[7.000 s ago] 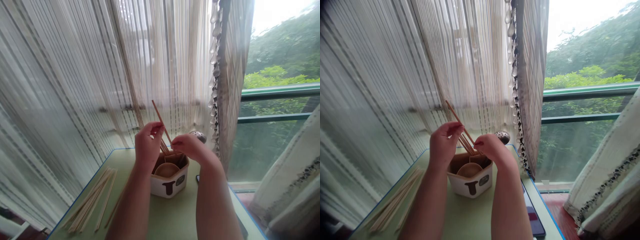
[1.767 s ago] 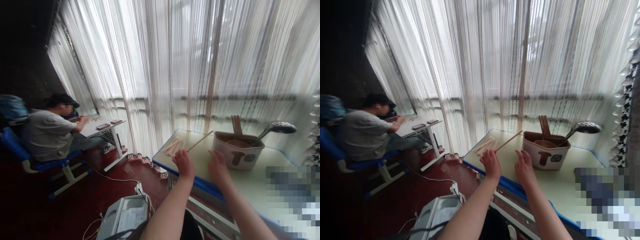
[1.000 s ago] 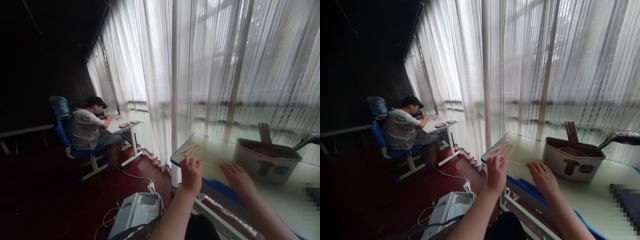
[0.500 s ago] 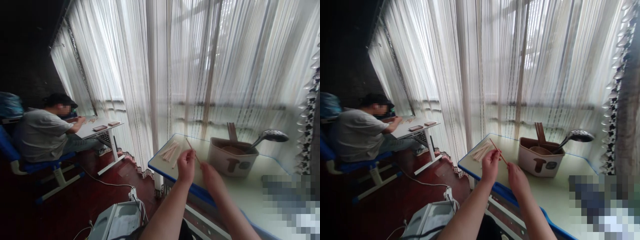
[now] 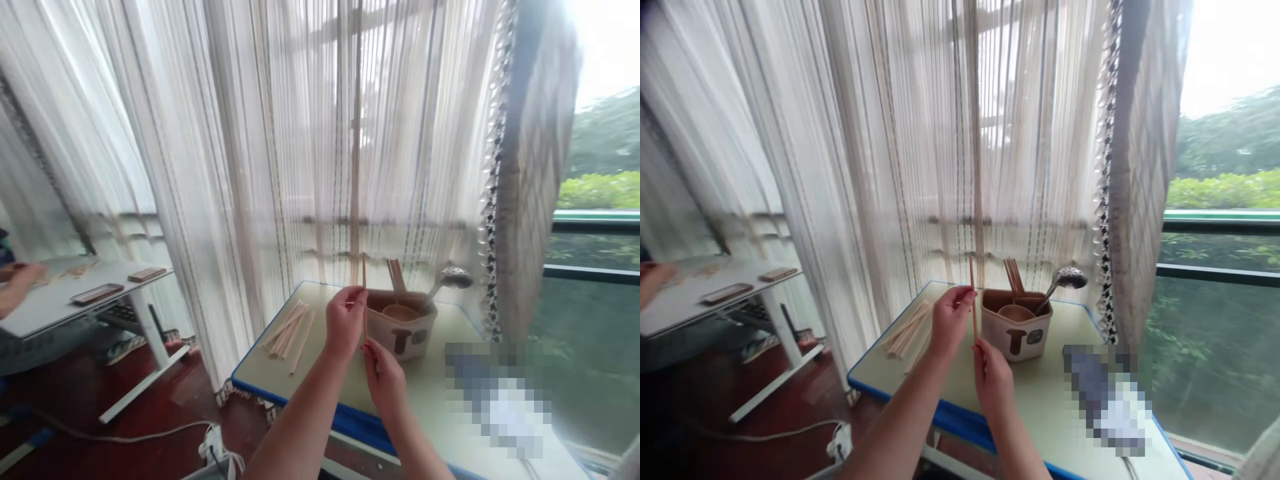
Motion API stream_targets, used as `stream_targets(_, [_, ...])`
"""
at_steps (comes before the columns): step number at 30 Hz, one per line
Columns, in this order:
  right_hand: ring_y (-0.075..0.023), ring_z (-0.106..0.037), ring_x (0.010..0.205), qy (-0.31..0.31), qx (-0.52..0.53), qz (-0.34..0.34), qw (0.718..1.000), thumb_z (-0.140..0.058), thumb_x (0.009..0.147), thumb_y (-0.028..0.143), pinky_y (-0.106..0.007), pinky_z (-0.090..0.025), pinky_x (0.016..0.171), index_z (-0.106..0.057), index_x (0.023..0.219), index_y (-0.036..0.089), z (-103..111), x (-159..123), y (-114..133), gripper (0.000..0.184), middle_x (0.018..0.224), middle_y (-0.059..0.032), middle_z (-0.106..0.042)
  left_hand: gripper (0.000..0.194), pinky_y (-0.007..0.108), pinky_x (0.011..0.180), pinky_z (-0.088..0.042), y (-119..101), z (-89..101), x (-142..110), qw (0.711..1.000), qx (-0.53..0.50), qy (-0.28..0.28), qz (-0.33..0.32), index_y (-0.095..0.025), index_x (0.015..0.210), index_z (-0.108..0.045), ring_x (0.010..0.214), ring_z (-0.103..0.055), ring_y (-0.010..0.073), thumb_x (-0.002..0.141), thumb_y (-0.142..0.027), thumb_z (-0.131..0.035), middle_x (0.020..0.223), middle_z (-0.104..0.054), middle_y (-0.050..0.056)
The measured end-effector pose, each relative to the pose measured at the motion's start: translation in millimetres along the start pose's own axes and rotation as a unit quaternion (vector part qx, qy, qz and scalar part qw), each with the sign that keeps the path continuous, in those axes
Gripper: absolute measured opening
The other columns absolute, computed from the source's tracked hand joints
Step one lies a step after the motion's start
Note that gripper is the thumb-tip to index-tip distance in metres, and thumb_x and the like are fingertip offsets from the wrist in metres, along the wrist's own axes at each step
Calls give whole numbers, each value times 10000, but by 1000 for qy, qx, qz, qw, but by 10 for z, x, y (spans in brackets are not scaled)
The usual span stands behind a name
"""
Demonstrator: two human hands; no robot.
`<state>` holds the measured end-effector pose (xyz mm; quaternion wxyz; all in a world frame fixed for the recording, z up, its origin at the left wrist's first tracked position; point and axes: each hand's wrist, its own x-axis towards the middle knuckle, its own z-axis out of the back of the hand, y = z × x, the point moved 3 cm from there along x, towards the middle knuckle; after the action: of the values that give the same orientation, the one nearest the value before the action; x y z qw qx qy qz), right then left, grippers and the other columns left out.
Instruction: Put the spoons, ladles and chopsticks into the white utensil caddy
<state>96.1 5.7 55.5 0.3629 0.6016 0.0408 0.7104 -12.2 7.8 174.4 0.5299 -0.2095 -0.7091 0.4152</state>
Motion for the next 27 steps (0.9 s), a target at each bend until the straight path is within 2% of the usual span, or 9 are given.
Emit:
stream_targets(4, [-150,-621,672,48,31,-21,998,-481,832,259,-245,-503,593,-602,990,159,315,433,77,223,839,-82,-665,266,237,619,-487,-184,-274,261,998,-58,27,-18,-168,902,-639,731,-615,136,761,-387,-581,806,-672,53])
stream_targets(7, [-123,-588,569,110,78,-71,988,-482,832,326,-217,-466,499,-617,931,151,505,934,132,242,770,-65,-664,263,220,578,-482,-309,-460,503,993,-113,25,-35,-170,886,-637,701,-611,123,739,-385,-610,804,-671,47])
stream_targets(9, [-136,-608,624,157,122,-89,976,-503,815,360,-218,-473,531,-627,920,143,598,1284,171,271,753,-59,-670,264,219,586,-487,-376,-568,649,988,-146,14,-43,-169,883,-635,693,-613,116,729,-384,-621,797,-672,43])
stream_targets(12, [-125,-594,616,220,81,-73,969,-521,798,365,-202,-441,532,-658,800,151,726,1723,202,254,675,-31,-654,258,218,587,-496,-442,-669,798,985,-160,-13,-59,-169,864,-636,680,-616,111,716,-381,-635,774,-670,35])
stream_targets(14, [-116,-586,622,269,50,-60,960,-537,784,353,-193,-427,545,-663,764,160,788,1916,175,231,666,-19,-649,258,214,562,-501,-448,-686,858,985,-155,-33,-73,-166,844,-638,653,-611,108,696,-377,-654,758,-663,29])
stream_targets(17, [-114,-582,644,295,14,-69,953,-532,784,344,-195,-417,566,-669,797,172,859,2070,26,220,696,-18,-656,275,230,564,-524,-372,-695,911,981,-179,-41,-68,-167,851,-632,669,-614,117,665,-363,-681,765,-654,19])
stream_targets(21, [-104,-538,592,303,-37,-74,949,-511,790,358,-196,-376,524,-674,781,167,901,2123,-267,251,640,-4,-626,284,254,578,-539,-217,-813,927,978,-210,0,-16,-168,856,-622,646,-605,112,648,-347,-695,731,-633,5])
stream_targets(23, [-101,-522,567,299,-52,-84,949,-507,787,365,-197,-361,507,-678,759,162,907,2138,-421,267,605,2,-609,299,259,596,-539,-159,-899,920,980,-197,4,-13,-173,888,-619,664,-603,112,658,-352,-686,759,-632,11])
stream_targets(27, [-117,-551,588,283,-39,-108,952,-529,767,352,-206,-386,530,-693,787,157,918,2159,-685,255,618,-9,-624,354,253,639,-524,-12,-1023,936,991,-125,-27,-34,-187,971,-592,761,-604,124,671,-355,-676,924,-627,42])
